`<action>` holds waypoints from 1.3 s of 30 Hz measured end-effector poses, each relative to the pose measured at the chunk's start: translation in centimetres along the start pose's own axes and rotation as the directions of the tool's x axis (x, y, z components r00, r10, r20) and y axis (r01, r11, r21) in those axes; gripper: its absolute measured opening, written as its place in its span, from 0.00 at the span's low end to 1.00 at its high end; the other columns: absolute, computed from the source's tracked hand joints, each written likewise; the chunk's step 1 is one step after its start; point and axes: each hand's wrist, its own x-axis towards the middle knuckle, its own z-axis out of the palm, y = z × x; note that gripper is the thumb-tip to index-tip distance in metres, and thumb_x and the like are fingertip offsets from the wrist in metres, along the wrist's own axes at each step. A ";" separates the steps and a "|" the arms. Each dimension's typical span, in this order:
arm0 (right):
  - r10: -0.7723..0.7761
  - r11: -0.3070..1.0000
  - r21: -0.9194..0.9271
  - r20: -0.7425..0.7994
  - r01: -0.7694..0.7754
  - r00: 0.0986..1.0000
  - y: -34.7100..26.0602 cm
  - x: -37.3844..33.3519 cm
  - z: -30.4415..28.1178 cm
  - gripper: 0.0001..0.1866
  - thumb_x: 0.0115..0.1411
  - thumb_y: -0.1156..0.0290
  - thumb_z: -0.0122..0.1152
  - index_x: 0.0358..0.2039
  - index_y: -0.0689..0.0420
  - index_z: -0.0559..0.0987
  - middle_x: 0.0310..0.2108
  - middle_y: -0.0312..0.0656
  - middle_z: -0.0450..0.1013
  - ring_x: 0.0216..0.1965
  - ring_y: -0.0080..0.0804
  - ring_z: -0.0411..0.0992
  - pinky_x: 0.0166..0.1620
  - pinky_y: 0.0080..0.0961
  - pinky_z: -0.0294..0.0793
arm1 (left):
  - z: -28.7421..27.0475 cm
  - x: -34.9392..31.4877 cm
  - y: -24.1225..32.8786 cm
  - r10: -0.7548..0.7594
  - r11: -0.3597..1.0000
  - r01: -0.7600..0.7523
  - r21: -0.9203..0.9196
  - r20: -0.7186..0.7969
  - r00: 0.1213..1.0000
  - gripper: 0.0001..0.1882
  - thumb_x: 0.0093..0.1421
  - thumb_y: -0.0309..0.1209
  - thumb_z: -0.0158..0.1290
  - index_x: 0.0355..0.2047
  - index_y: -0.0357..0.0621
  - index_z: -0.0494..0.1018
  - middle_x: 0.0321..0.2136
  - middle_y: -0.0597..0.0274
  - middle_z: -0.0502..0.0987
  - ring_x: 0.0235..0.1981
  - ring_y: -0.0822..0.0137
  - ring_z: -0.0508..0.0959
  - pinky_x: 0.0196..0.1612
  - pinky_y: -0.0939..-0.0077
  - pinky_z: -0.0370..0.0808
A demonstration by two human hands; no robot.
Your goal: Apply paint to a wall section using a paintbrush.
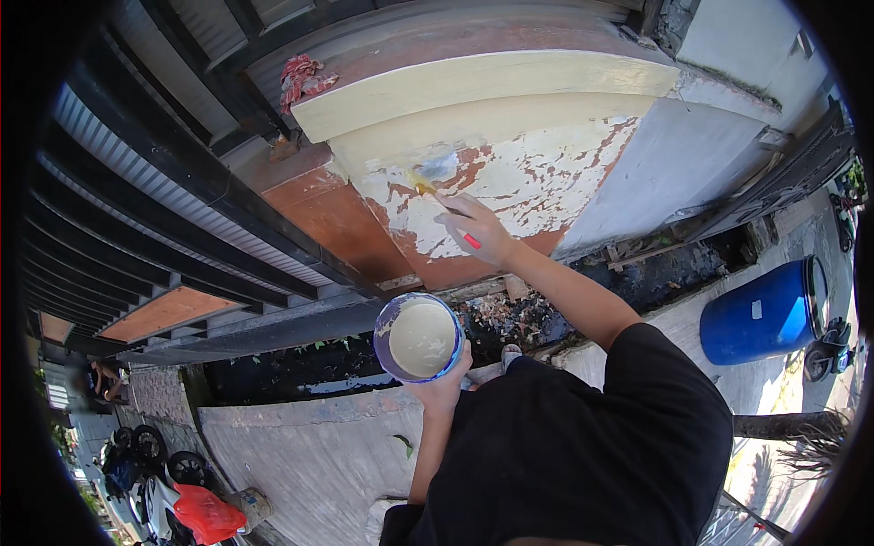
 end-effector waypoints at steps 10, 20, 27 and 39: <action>0.222 0.933 -0.267 -0.103 -0.241 0.970 8.2 -6.3 -15.8 0.14 0.58 0.84 0.66 0.44 0.57 0.84 0.48 0.48 0.80 0.45 0.46 0.78 0.48 0.37 0.79 | 3.4 0.5 -0.4 0.127 0.986 -0.120 -0.114 0.052 0.991 0.56 0.43 0.23 0.76 0.69 0.39 0.53 0.62 0.51 0.69 0.61 0.58 0.74 0.63 0.61 0.74; 0.268 0.791 -0.306 -0.607 -0.530 0.749 7.1 -6.3 -12.4 0.11 0.60 0.84 0.65 0.42 0.59 0.85 0.44 0.51 0.80 0.45 0.48 0.79 0.48 0.36 0.79 | 3.9 -0.2 -2.2 0.136 0.990 -0.131 -0.050 0.126 0.983 0.60 0.41 0.27 0.78 0.68 0.39 0.50 0.63 0.48 0.66 0.63 0.55 0.72 0.66 0.58 0.69; 0.617 0.787 0.218 -0.296 -0.577 0.729 -1.2 -6.7 -6.0 0.07 0.62 0.81 0.65 0.41 0.62 0.82 0.41 0.46 0.80 0.37 0.35 0.82 0.44 0.30 0.82 | 4.4 0.9 -2.9 0.215 0.977 -0.212 -0.038 0.129 0.968 0.62 0.39 0.29 0.80 0.68 0.38 0.50 0.63 0.49 0.65 0.64 0.55 0.70 0.66 0.56 0.67; 0.948 0.161 0.915 -0.039 -0.370 0.317 -10.4 -0.2 -17.9 0.06 0.68 0.77 0.64 0.44 0.62 0.78 0.38 0.42 0.78 0.41 0.29 0.80 0.46 0.25 0.82 | 3.9 1.9 -3.5 0.270 0.956 -0.286 0.071 0.181 0.946 0.65 0.30 0.35 0.84 0.67 0.39 0.57 0.61 0.47 0.69 0.63 0.51 0.72 0.67 0.56 0.69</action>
